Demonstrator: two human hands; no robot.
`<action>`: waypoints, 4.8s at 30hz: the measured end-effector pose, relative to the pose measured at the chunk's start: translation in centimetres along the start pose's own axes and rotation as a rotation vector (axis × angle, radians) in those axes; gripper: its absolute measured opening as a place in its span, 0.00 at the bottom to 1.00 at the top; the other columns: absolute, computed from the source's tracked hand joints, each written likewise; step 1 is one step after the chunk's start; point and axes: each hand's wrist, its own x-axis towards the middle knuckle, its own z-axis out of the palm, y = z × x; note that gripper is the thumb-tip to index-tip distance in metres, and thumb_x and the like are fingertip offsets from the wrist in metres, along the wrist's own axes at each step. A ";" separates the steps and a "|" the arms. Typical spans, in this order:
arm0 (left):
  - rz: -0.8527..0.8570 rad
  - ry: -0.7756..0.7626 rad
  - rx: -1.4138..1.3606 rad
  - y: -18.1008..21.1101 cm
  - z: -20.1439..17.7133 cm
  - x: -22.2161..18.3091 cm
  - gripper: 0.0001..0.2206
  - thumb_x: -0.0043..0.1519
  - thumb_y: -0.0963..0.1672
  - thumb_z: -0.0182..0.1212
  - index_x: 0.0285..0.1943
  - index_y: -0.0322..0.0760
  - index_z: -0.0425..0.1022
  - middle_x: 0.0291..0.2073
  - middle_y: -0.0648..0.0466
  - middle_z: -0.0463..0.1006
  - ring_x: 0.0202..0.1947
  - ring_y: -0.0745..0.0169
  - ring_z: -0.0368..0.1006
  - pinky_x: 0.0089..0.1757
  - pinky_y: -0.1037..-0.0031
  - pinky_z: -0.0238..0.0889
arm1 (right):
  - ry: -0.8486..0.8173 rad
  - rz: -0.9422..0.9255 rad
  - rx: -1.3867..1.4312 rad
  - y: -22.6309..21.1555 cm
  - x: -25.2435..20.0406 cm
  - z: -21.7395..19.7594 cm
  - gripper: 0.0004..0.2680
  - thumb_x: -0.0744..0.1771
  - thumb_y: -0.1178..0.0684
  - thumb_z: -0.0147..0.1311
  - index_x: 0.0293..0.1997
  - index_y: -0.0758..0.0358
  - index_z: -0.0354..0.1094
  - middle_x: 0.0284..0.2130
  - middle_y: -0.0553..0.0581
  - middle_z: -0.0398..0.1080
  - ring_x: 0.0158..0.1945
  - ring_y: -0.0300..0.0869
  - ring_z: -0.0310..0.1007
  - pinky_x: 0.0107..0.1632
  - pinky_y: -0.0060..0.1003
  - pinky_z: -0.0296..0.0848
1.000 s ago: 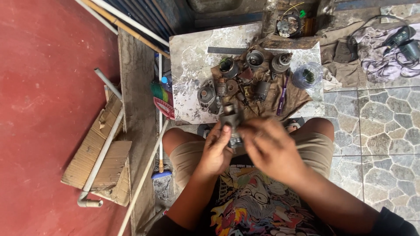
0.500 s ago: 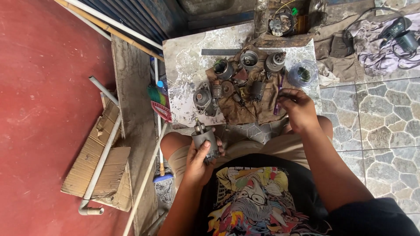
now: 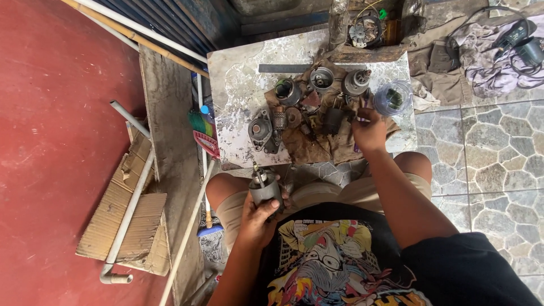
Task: Cleaning and inspecting various small metal components of a motor using a toothbrush and manual manipulation.
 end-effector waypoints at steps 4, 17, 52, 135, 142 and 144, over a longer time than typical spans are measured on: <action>0.000 -0.007 -0.030 1.5 1.9 0.0 0.28 0.56 0.39 0.65 0.65 0.15 0.62 0.34 0.31 0.74 0.33 0.46 0.76 0.37 0.60 0.71 | 0.128 -0.125 -0.257 6.4 1.4 0.6 0.08 0.64 0.56 0.59 0.46 0.63 0.73 0.38 0.60 0.73 0.44 0.59 0.78 0.51 0.53 0.77; -0.132 -0.152 -0.211 0.1 0.5 0.7 0.34 0.58 0.47 0.66 0.69 0.20 0.58 0.41 0.31 0.74 0.40 0.46 0.79 0.42 0.60 0.77 | 0.025 0.118 -0.225 5.9 -0.9 -2.2 0.12 0.66 0.45 0.50 0.47 0.60 0.71 0.32 0.64 0.76 0.41 0.61 0.78 0.49 0.57 0.74; -0.018 -0.222 -0.165 1.7 2.1 0.6 0.32 0.65 0.48 0.55 0.72 0.17 0.53 0.44 0.29 0.73 0.43 0.46 0.77 0.44 0.61 0.73 | -0.082 -0.296 -1.066 5.3 9.7 -9.3 0.10 0.61 0.59 0.50 0.36 0.68 0.81 0.29 0.70 0.76 0.35 0.61 0.82 0.39 0.49 0.83; 0.149 -0.017 0.354 7.1 8.3 2.8 0.35 0.52 0.40 0.75 0.69 0.28 0.61 0.62 0.41 0.72 0.62 0.51 0.72 0.63 0.65 0.66 | -0.198 -0.937 -0.186 -17.8 -16.1 -17.1 0.04 0.69 0.64 0.59 0.46 0.76 0.74 0.44 0.67 0.74 0.48 0.54 0.75 0.55 0.44 0.75; 0.132 -0.117 0.218 6.3 7.7 2.9 0.31 0.59 0.46 0.73 0.67 0.31 0.60 0.53 0.47 0.79 0.54 0.54 0.77 0.55 0.64 0.72 | -0.291 -0.891 -0.093 -17.6 -16.2 -16.1 0.09 0.68 0.62 0.57 0.54 0.73 0.73 0.41 0.62 0.74 0.38 0.45 0.75 0.42 0.35 0.75; 0.071 -0.099 0.164 6.0 7.3 2.7 0.27 0.60 0.44 0.72 0.64 0.34 0.61 0.40 0.61 0.71 0.36 0.62 0.76 0.28 0.68 0.76 | -0.296 -0.962 -0.074 -17.5 -16.2 -15.7 0.07 0.68 0.61 0.57 0.49 0.72 0.74 0.39 0.63 0.75 0.37 0.45 0.75 0.42 0.36 0.77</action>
